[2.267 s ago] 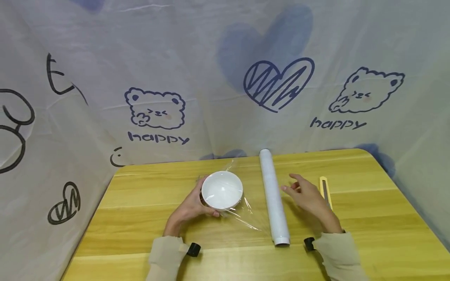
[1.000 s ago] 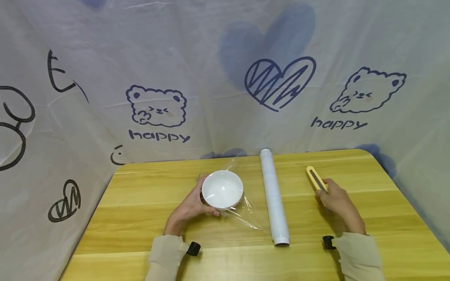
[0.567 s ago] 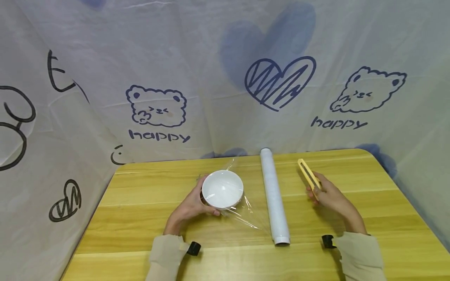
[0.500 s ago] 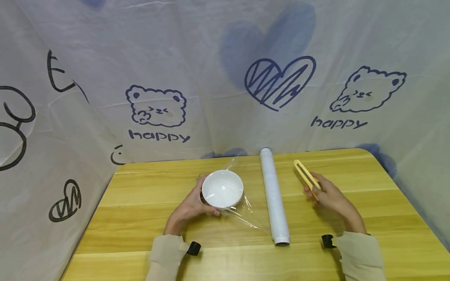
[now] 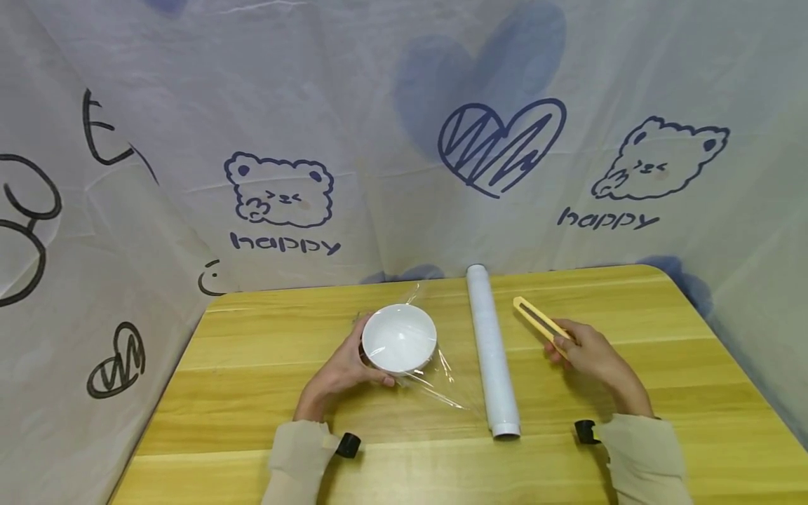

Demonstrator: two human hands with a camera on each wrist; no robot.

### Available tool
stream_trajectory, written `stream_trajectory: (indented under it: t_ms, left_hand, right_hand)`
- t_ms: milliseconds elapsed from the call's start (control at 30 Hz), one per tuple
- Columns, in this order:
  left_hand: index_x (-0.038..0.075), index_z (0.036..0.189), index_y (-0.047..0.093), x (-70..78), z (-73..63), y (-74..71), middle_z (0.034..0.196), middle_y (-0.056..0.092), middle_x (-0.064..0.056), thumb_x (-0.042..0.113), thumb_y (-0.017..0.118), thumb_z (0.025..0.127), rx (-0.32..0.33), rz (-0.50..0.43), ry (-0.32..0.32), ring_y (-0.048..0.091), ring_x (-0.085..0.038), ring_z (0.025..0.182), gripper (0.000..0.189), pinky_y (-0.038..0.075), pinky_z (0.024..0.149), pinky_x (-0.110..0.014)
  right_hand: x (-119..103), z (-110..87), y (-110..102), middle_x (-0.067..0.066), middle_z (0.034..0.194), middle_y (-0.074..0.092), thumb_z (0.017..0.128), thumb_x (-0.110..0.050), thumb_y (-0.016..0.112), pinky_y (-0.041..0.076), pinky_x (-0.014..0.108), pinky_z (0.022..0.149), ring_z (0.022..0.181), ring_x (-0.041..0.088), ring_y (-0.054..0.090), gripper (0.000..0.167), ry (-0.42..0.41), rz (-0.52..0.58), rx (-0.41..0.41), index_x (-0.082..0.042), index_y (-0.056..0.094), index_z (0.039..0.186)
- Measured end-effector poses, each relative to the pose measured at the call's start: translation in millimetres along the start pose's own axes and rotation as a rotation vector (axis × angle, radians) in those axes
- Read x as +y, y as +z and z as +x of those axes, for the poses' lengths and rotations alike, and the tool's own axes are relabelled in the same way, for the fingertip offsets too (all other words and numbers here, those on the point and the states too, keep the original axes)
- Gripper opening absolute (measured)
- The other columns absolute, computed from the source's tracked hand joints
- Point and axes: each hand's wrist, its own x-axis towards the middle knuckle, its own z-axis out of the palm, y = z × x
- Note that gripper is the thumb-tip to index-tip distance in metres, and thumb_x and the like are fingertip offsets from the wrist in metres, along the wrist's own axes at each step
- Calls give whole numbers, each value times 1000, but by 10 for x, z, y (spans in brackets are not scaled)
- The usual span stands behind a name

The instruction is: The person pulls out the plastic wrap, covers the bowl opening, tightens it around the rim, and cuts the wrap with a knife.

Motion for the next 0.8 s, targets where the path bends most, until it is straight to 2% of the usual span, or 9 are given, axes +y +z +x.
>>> stream_trajectory:
  t_ms: [167, 400, 800]
  left_hand:
    - [4, 159, 22, -13, -7, 7, 155, 38, -20, -6, 95, 63, -4, -5, 9, 41, -40, 137, 120, 30, 116, -55]
    - [7, 160, 22, 1, 12, 1, 156, 37, -19, -5, 96, 63, 3, 7, -4, 41, -39, 138, 122, 29, 117, -54]
    - [5, 159, 22, -27, 14, -3, 155, 37, -20, -6, 95, 64, 5, 2, -1, 40, -40, 138, 120, 30, 117, -55]
  right_hand:
    - [4, -9, 7, 16, 91, 69, 109, -3, 43, 51, 28, 57, 72, 20, 63, 41, 22, -10, 27, 17, 40, 144]
    - [-2, 22, 5, 15, 85, 68, 112, -17, 44, 50, 27, 55, 67, 20, 61, 39, 59, -57, 121, 10, 45, 140]
    - [-4, 31, -1, 12, 74, 67, 110, -34, 49, 42, 25, 49, 58, 20, 58, 44, 49, -120, 212, 6, 53, 128]
